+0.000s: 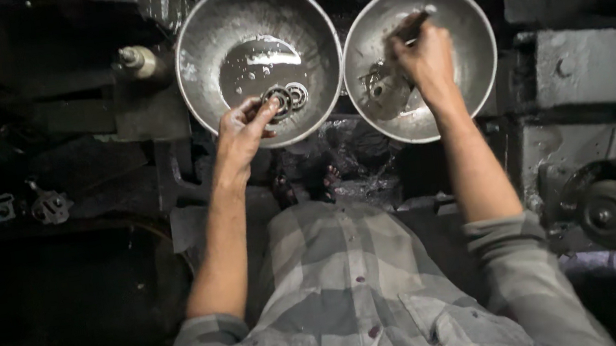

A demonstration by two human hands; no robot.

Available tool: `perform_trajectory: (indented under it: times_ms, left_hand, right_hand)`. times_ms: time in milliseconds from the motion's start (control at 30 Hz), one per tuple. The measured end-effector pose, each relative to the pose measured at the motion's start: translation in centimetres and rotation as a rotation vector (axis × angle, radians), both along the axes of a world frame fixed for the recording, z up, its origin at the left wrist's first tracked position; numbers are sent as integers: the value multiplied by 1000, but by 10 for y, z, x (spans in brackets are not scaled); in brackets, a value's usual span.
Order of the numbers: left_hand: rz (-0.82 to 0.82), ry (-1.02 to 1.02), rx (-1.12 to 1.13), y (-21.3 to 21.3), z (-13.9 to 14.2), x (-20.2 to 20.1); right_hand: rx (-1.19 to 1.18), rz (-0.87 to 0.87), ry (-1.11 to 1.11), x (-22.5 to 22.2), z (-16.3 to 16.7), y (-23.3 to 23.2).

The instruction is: The person holds small metal components against a spinning bench grinder to grind their surfaces, then washes and scrubs the ground parts in metal bowls of water using a brush, handling and turning the parts one at a time before setting them in a bowl.

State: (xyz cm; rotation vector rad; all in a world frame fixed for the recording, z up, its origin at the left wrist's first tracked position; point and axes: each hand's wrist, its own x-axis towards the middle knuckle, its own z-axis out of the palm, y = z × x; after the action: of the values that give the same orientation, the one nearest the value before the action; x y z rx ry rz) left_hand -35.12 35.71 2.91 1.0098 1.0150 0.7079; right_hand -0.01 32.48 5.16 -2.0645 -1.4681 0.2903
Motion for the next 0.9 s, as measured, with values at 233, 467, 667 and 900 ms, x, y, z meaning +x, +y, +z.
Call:
perform_trajectory:
  times_ms: [233, 467, 667, 900]
  left_hand:
    - [4, 47, 7, -1, -8, -7]
    - [55, 35, 17, -2, -10, -15]
    - [50, 18, 17, -3, -9, -12]
    - [50, 70, 39, -9, -12, -21]
  right_hand:
    - [-221, 286, 75, -10, 16, 8]
    - [-138, 223, -17, -8, 10, 13]
    - [-276, 78, -195, 13, 18, 9]
    - [-169, 128, -6, 10, 18, 4]
